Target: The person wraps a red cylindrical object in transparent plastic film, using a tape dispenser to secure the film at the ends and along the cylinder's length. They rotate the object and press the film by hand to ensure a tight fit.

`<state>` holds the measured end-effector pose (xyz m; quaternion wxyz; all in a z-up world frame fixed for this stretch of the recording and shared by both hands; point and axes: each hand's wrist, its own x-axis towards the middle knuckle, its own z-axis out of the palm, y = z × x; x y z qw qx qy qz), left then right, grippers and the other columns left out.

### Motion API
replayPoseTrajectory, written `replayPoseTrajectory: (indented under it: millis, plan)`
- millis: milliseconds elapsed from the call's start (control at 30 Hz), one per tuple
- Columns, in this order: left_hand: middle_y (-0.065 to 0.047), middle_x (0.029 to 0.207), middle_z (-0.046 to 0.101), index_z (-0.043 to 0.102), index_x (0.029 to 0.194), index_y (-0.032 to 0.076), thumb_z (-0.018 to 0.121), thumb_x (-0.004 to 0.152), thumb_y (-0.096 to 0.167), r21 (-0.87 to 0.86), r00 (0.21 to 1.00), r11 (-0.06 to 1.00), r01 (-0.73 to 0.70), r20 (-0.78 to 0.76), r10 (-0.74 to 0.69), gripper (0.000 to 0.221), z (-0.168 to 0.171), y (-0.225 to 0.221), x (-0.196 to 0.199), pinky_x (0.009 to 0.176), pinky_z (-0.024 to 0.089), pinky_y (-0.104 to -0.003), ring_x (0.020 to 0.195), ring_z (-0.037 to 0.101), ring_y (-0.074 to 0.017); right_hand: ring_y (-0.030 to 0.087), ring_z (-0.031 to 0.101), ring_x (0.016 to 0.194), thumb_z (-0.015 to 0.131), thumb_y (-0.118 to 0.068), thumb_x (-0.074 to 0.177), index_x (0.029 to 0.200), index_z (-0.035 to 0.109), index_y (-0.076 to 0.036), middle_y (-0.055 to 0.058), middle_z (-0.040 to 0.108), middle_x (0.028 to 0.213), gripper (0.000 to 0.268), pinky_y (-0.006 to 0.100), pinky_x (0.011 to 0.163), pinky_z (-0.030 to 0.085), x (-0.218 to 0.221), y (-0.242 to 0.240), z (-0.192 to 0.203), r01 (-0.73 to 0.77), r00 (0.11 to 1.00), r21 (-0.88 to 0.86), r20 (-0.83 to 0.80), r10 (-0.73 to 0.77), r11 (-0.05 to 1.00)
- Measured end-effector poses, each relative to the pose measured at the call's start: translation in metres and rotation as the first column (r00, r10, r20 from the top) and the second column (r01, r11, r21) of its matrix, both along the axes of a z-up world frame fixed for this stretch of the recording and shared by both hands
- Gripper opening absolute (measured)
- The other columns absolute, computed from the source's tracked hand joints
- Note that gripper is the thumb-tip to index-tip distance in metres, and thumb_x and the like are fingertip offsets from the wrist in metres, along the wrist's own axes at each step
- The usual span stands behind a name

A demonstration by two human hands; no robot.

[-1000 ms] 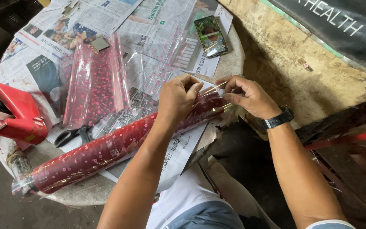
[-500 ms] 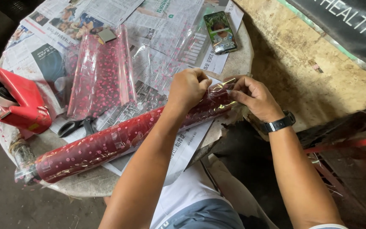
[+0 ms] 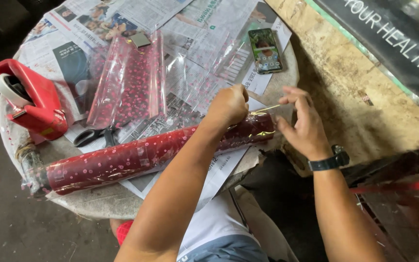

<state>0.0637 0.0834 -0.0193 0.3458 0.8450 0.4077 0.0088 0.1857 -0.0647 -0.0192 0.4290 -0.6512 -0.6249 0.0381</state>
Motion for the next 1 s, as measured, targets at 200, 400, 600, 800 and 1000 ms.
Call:
replayPoseTrajectory:
  millis: [200,400,600,800,1000]
  plan:
    - [-0.004,0.063,0.064,0.055,0.101,0.016,0.047,0.076,0.023,-0.074,0.975,0.996,0.05,0.22,-0.032,0.028,0.022,0.009,-0.03,0.068,0.051,-0.03,0.059,0.066,-0.0161,0.024,0.053,0.102,0.064,-0.051,0.063,0.109,0.051,-0.014,0.006,0.057,0.106,0.061,0.042,0.089,0.034,-0.049,0.016,0.034,-0.061,0.853,-0.247,0.49,0.179,0.967]
    - [-0.026,0.097,0.058,0.043,0.117,0.004,0.052,0.077,0.025,0.179,0.953,0.948,0.263,0.108,-0.284,0.045,0.113,-0.013,-0.155,0.077,0.042,-0.054,0.093,0.054,-0.0439,0.02,0.051,0.107,0.06,-0.067,0.055,0.116,0.047,-0.018,0.004,0.055,0.11,0.079,0.04,0.096,0.033,-0.03,0.034,0.036,0.001,0.835,-0.632,0.427,0.348,0.775]
    - [-0.017,0.101,0.056,0.042,0.122,0.01,0.064,0.065,0.04,0.447,0.939,0.868,0.215,-0.34,-0.057,0.068,0.107,-0.017,-0.274,0.081,0.043,-0.047,0.095,0.055,-0.0359,0.014,0.054,0.105,0.054,-0.079,0.047,0.118,0.04,-0.028,-0.002,0.056,0.109,0.088,0.039,0.097,0.034,-0.028,0.049,0.034,0.168,0.674,-0.725,0.579,0.459,0.667]
    - [-0.005,0.106,0.049,0.036,0.127,0.018,0.075,0.044,0.041,0.707,0.934,0.69,0.153,-0.332,0.133,0.094,0.036,-0.015,-0.337,0.082,0.036,-0.041,0.1,0.046,-0.0251,0.03,0.047,0.106,0.071,-0.061,0.047,0.126,0.032,-0.013,0.012,0.048,0.116,0.101,0.048,0.08,0.041,-0.06,0.051,0.042,-0.117,0.557,-0.512,0.676,0.483,0.851]
    - [-0.009,0.107,0.048,0.033,0.13,0.017,0.045,0.071,0.016,0.784,0.91,0.594,0.179,-0.362,0.204,0.06,0.028,-0.02,-0.337,0.088,0.033,-0.048,0.096,0.045,-0.0283,0.024,0.052,0.096,0.074,-0.053,0.046,0.127,0.032,-0.013,0.008,0.049,0.115,0.1,0.039,0.08,0.04,-0.132,0.063,0.039,-0.282,0.563,-0.394,0.67,0.484,0.875]
